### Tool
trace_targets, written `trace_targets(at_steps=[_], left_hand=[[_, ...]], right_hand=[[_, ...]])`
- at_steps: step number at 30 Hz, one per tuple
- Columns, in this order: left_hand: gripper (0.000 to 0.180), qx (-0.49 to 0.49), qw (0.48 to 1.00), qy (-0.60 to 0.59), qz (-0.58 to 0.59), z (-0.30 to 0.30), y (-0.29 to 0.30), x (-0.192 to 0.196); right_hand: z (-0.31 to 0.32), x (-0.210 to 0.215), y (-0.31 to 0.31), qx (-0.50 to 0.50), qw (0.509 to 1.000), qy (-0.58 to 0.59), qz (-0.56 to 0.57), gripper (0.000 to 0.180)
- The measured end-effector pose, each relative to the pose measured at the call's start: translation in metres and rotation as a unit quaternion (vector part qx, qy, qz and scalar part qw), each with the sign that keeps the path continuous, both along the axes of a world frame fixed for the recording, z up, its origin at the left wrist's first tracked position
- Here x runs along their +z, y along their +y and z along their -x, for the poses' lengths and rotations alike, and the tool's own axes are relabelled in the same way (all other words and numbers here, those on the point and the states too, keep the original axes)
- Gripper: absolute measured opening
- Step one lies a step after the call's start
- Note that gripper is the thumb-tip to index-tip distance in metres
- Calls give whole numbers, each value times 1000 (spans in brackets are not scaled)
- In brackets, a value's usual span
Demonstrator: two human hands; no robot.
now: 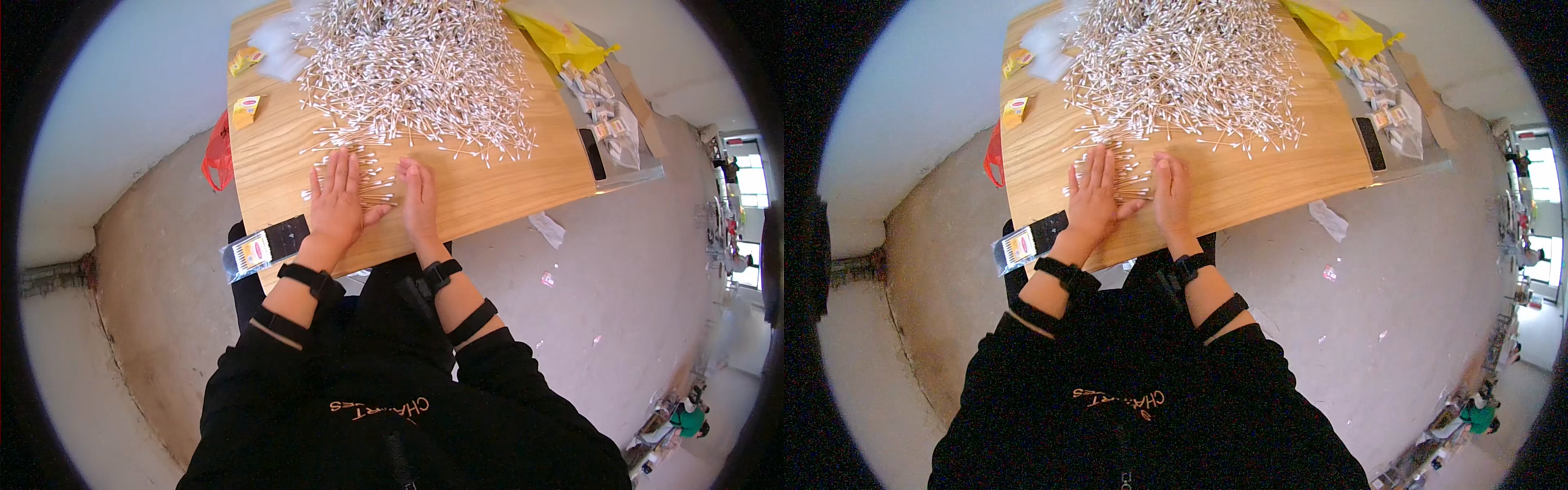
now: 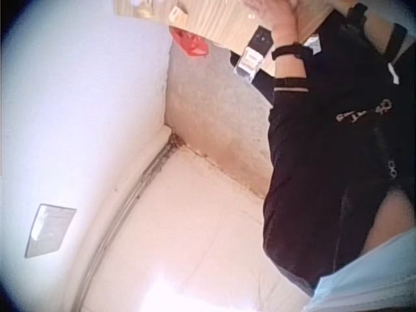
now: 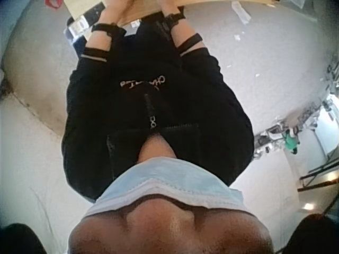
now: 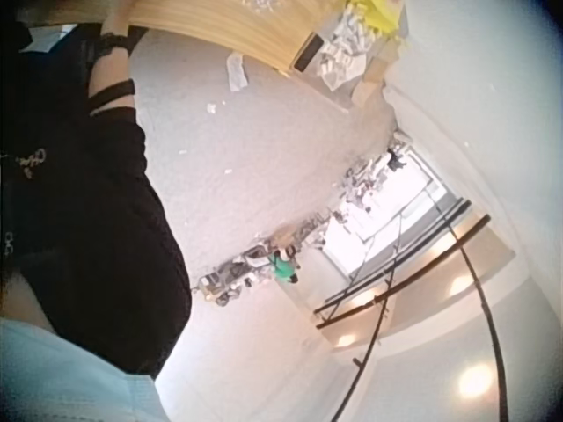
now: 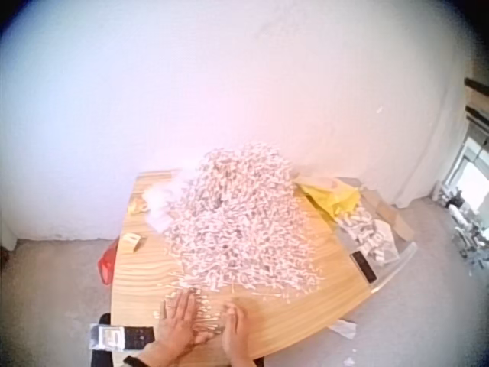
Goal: Arranging and packaging cotton swabs into a small plastic case.
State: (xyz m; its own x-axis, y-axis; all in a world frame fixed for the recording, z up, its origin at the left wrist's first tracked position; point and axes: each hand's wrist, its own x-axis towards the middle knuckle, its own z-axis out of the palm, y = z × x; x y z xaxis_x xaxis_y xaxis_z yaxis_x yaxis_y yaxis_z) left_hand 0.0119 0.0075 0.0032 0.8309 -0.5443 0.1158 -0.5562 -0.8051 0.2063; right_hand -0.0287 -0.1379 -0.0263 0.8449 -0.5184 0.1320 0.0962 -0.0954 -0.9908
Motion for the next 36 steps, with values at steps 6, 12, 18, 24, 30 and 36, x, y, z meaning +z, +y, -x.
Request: trace_targets(at_steps=[6, 12, 18, 24, 30, 36], left_hand=[[113, 63, 997, 49, -8, 54, 40, 16], [113, 23, 999, 21, 16, 70, 33, 0], [112, -16, 1000, 21, 1, 52, 4, 2], [97, 35, 997, 18, 73, 38, 40, 20], [48, 73, 982, -26, 170, 31, 60, 12], [35, 76, 972, -35, 219, 22, 46, 9]], right_hand=[[0, -3, 2, -26, 998, 0, 54, 35], [-2, 14, 25, 14, 988, 8, 152, 37], [-6, 6, 25, 20, 992, -34, 119, 36], [1, -4, 14, -29, 999, -10, -24, 30], [18, 25, 20, 28, 988, 96, 121, 23], [32, 23, 24, 106, 961, 68, 245, 20]])
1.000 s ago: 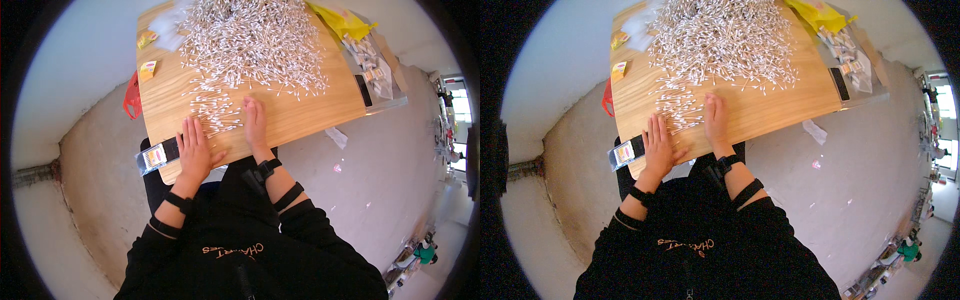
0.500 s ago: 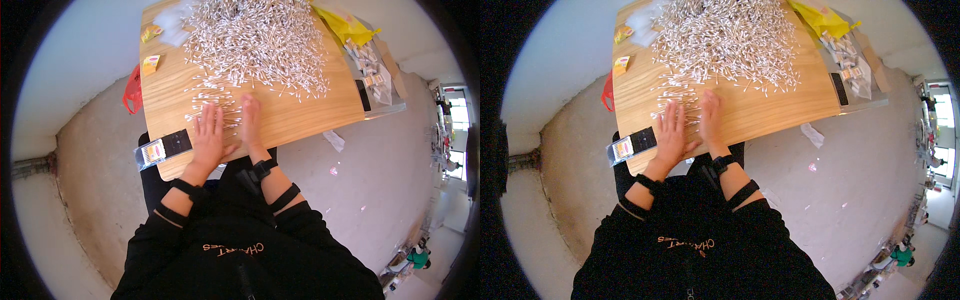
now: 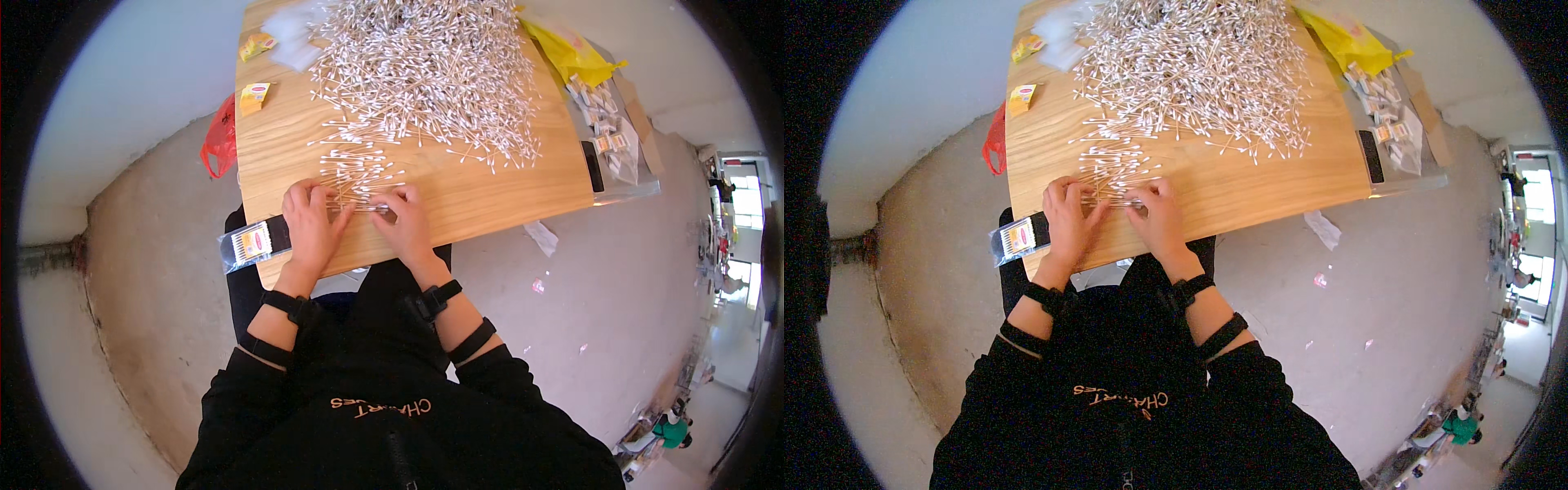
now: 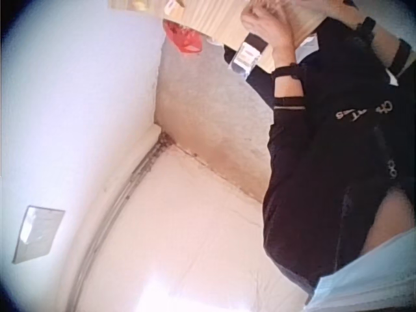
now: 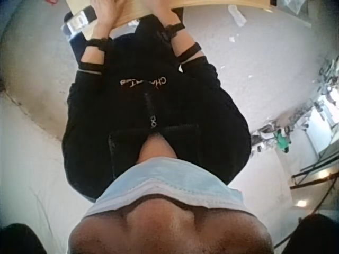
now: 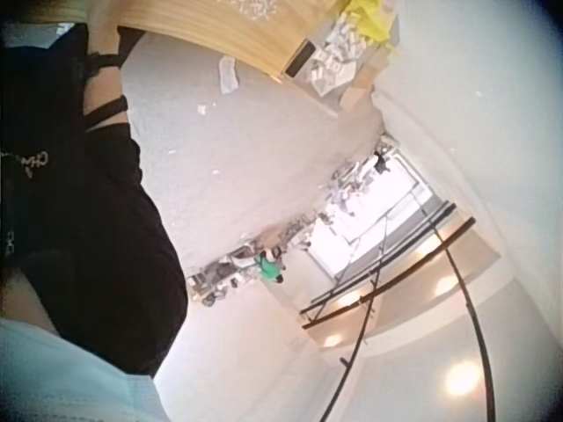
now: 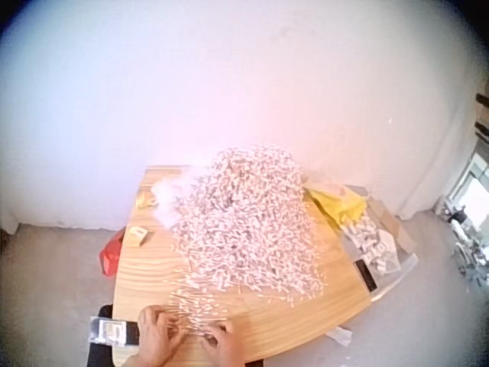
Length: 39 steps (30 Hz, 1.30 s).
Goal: Arranging and packaging cotton swabs into a small plastic case.
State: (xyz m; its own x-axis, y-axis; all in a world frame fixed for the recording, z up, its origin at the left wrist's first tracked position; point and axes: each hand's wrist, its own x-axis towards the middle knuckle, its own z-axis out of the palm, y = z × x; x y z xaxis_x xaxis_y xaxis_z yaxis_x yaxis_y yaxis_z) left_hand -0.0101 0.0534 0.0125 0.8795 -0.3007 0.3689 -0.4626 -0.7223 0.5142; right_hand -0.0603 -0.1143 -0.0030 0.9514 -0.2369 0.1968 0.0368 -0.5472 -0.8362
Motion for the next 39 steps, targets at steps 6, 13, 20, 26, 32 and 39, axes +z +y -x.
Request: trace_targets(at_steps=[6, 13, 20, 26, 32, 39], left_hand=[[17, 18, 999, 19, -34, -16, 2, -3], [10, 31, 999, -27, -30, -29, 27, 6], [12, -99, 994, -42, 3, 9, 18, 22], [58, -90, 995, -9, -36, 22, -8, -8], [68, -14, 995, 6, -94, 22, -21, -4], [44, -87, 995, -11, -56, 24, 16, 3]], right_hand=[[-1, 1, 2, 4, 1000, 3, 16, 17], [-1, -3, 1, 11, 1000, -10, 26, 15], [-2, -7, 0, 1, 999, -23, 24, 15], [2, -3, -6, -61, 995, 3, -85, 24], [1, 4, -9, -81, 994, 23, -67, 31], [-5, 7, -3, 77, 991, -48, 94, 29]])
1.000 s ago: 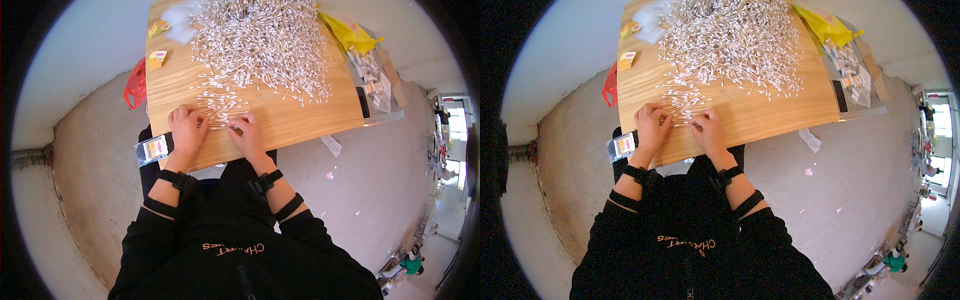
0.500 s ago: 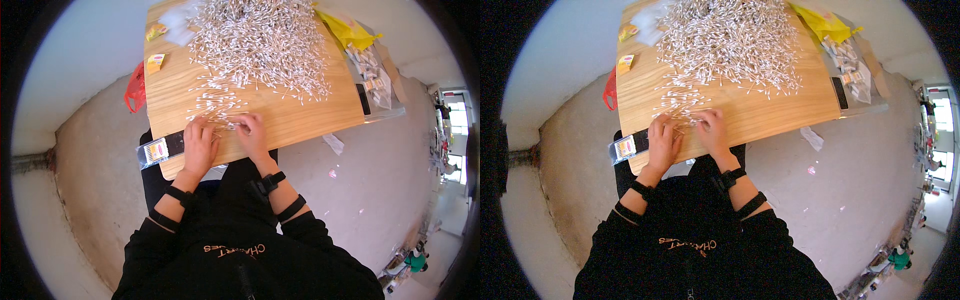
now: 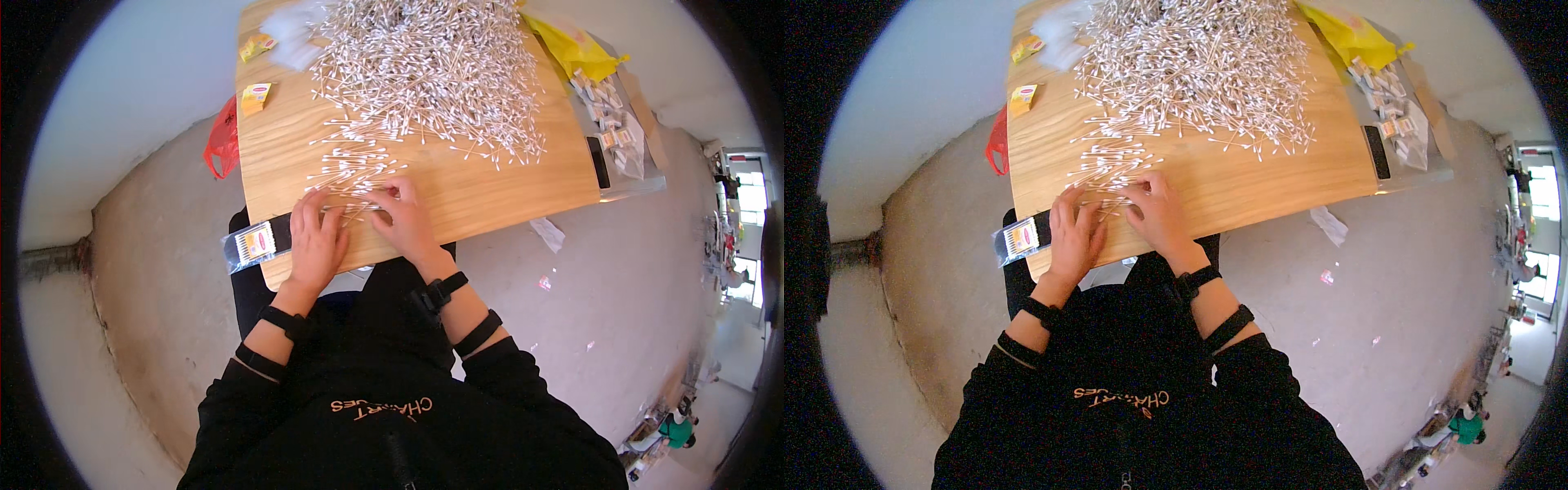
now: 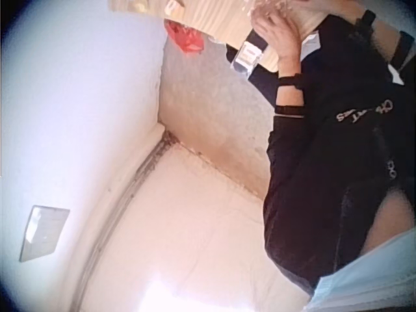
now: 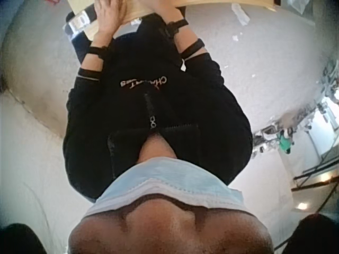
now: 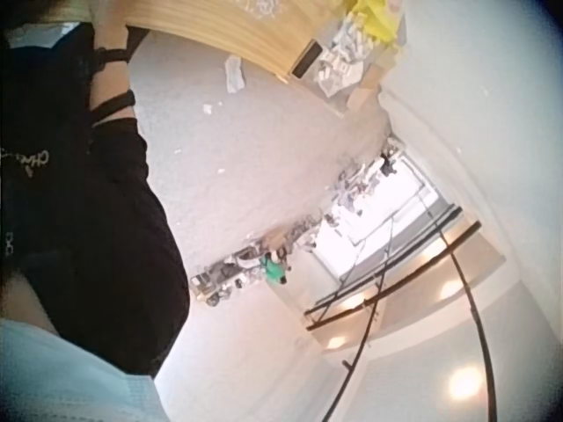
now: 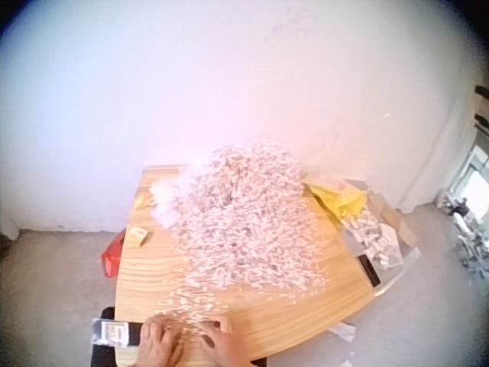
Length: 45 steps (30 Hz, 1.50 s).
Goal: Arranging and packaging cotton swabs into a small plastic case.
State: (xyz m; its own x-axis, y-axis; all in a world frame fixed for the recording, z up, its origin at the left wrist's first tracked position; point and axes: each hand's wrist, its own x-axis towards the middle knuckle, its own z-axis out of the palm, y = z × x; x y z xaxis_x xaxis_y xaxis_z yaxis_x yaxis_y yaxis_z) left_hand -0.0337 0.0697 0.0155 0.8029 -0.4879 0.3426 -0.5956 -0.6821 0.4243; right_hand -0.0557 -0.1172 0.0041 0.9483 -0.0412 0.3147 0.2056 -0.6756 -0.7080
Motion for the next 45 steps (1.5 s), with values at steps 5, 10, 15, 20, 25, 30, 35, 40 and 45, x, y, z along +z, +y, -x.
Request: trace_targets(at_steps=[5, 10, 15, 20, 25, 30, 35, 40, 45], left_hand=[[30, -4, 1000, 1, 10, 2, -1, 0], [43, 4, 1000, 1, 2, 4, -3, -5], [82, -52, 993, 43, -101, 16, -26, -5], [95, -24, 989, 38, -141, 5, -43, -15], [99, -16, 984, 49, -169, -4, -50, -15], [104, -42, 985, 51, -162, 11, -40, -10], [110, 60, 982, 78, -159, 4, -32, -10], [111, 20, 978, 102, -180, 6, -44, -12], [112, 22, 977, 76, -200, 8, -53, -14]], right_hand=[[-2, -8, -2, 7, 1000, -26, 10, 20], [3, -5, -6, 21, 999, -36, 21, 19], [11, -9, -10, -20, 999, -16, -35, 17], [7, -11, -9, -166, 969, 16, -183, 21], [-7, -11, -6, -223, 953, -14, -205, 30], [-23, -13, 0, -191, 965, -2, -178, 33], [-29, -25, 6, -175, 954, -36, -241, 34], [-33, -29, 13, -116, 958, -20, -261, 39], [-35, -40, 11, -100, 915, -29, -389, 44]])
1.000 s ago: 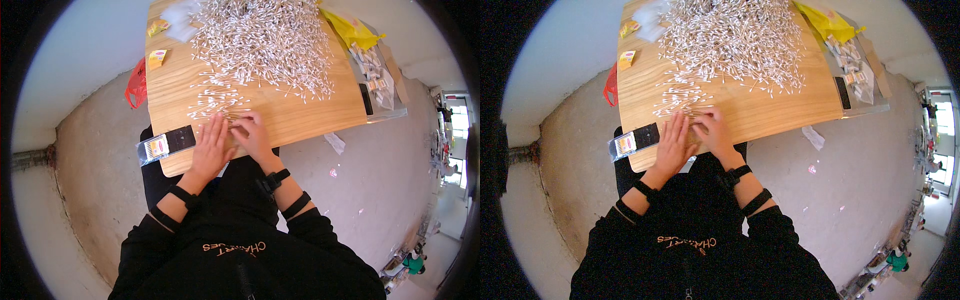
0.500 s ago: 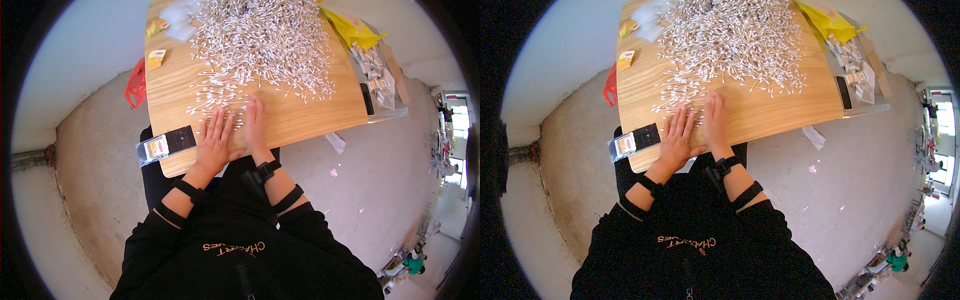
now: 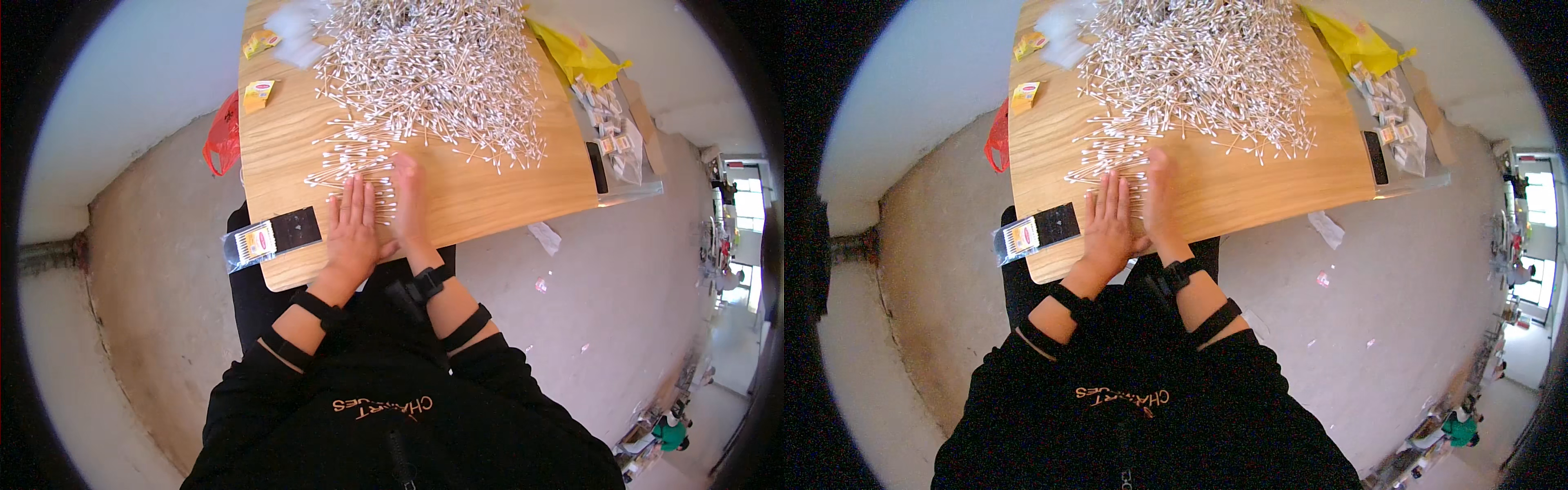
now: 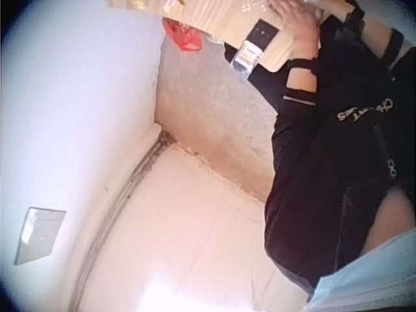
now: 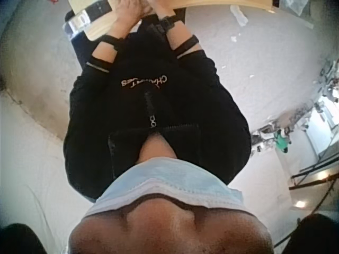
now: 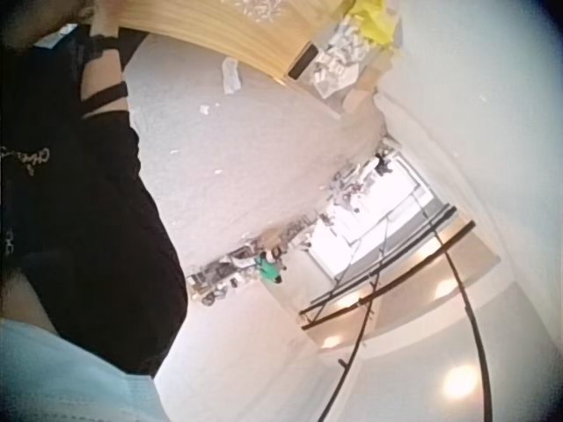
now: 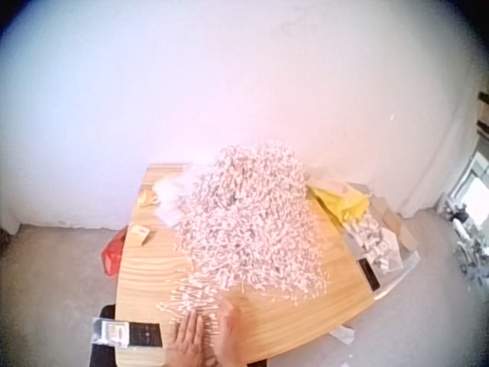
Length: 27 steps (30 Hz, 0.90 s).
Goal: Arranging and packaging cotton swabs into a small plastic case.
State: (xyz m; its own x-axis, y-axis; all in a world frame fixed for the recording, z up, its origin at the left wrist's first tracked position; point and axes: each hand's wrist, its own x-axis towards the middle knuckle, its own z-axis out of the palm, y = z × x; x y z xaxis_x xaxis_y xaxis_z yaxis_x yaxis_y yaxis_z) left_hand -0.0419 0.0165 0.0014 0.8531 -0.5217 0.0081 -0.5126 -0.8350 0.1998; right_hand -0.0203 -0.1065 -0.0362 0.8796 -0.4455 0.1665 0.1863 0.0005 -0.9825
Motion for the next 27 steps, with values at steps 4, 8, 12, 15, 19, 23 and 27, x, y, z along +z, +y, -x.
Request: trace_targets(at_steps=[4, 8, 12, 15, 19, 23, 27], left_hand=[[105, 7, 998, 37, 43, -4, 9, 11], [109, -27, 1000, -11, -6, 0, 0, -7], [111, -34, 999, -42, -3, -7, -5, -5], [110, -20, 999, 37, 20, -12, -2, 12], [109, 48, 998, 3, 41, -21, 20, 3], [112, 47, 998, -7, 51, -15, 12, -10], [111, 51, 998, 8, 41, -13, 6, -4]], right_hand=[[3, -6, -18, -27, 993, -11, -116, 50], [7, 3, 2, 4, 996, 53, 70, 52], [4, -3, 0, 20, 994, 16, -104, 52], [-1, -12, -23, -20, 992, -3, -125, 50], [-7, 10, -17, -60, 990, 63, 113, 40], [-13, 16, -15, 72, 982, 104, 139, 50], [-14, 9, -13, 72, 994, 63, 56, 52]])
